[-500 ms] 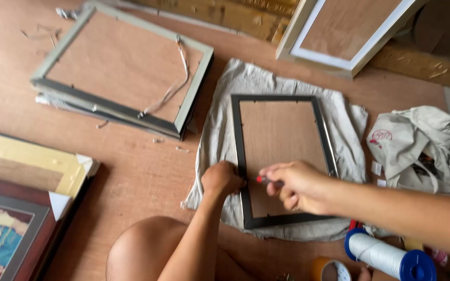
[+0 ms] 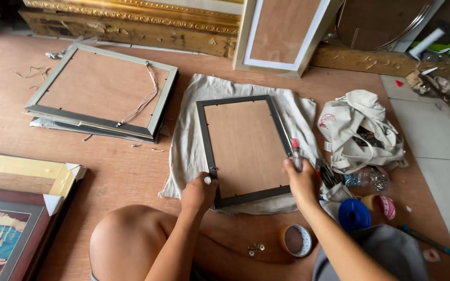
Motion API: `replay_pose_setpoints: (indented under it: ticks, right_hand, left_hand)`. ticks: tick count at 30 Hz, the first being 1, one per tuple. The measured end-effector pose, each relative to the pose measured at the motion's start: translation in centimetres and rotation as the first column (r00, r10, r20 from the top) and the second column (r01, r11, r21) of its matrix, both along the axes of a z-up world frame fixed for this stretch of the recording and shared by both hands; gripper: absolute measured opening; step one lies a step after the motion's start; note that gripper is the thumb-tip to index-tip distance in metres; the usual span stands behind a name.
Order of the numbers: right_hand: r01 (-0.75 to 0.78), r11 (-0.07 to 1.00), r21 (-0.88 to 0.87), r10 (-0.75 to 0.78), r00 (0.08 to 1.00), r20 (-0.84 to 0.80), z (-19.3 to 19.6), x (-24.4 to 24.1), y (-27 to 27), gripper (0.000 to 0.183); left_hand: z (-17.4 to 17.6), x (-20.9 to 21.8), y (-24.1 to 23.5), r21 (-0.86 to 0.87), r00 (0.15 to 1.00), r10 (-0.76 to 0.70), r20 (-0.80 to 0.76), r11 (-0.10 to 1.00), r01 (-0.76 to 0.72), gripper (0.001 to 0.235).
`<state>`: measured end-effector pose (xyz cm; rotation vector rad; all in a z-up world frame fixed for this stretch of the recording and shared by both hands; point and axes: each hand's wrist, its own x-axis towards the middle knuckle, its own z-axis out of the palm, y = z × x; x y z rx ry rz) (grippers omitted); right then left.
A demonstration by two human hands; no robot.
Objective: Attaching a hanging wire to the back of a picture frame using wire, a cutter, and adhesive tape.
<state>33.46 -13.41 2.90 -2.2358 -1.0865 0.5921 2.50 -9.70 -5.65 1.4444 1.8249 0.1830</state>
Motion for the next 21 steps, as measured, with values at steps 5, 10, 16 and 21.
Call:
replay_pose_setpoints:
  ticks: [5, 10, 16, 21]
  right_hand:
    - [0.136, 0.990, -0.040, -0.132, 0.988, 0.081, -7.6, 4.1, -1.6, 0.048]
    - [0.107, 0.989, -0.102, -0.101, 0.993, 0.059, -12.9, 6.7, -0.5, 0.042]
    - [0.142, 0.986, -0.083, -0.164, 0.866, -0.472, -8.5, 3.6, -2.4, 0.056]
    - [0.096, 0.992, -0.080, -0.102, 0.991, -0.082, -19.9, 7.2, 0.5, 0.052]
  left_hand:
    - [-0.2, 0.7, -1.9, 0.074, 0.997, -0.021, 0.069, 0.997, 0.016, 0.064]
    - [-1.0, 0.7, -0.8, 0.019, 0.991, 0.027, 0.132, 0.999, -0.030, 0.073]
    - [-0.9, -0.3, -0.2, 0.249, 0.971, 0.233, -0.050, 0.944, -0.214, 0.075]
    - [2.5, 1.1, -3.1, 0.358, 0.967, 0.254, -0.023, 0.905, -0.230, 0.076]
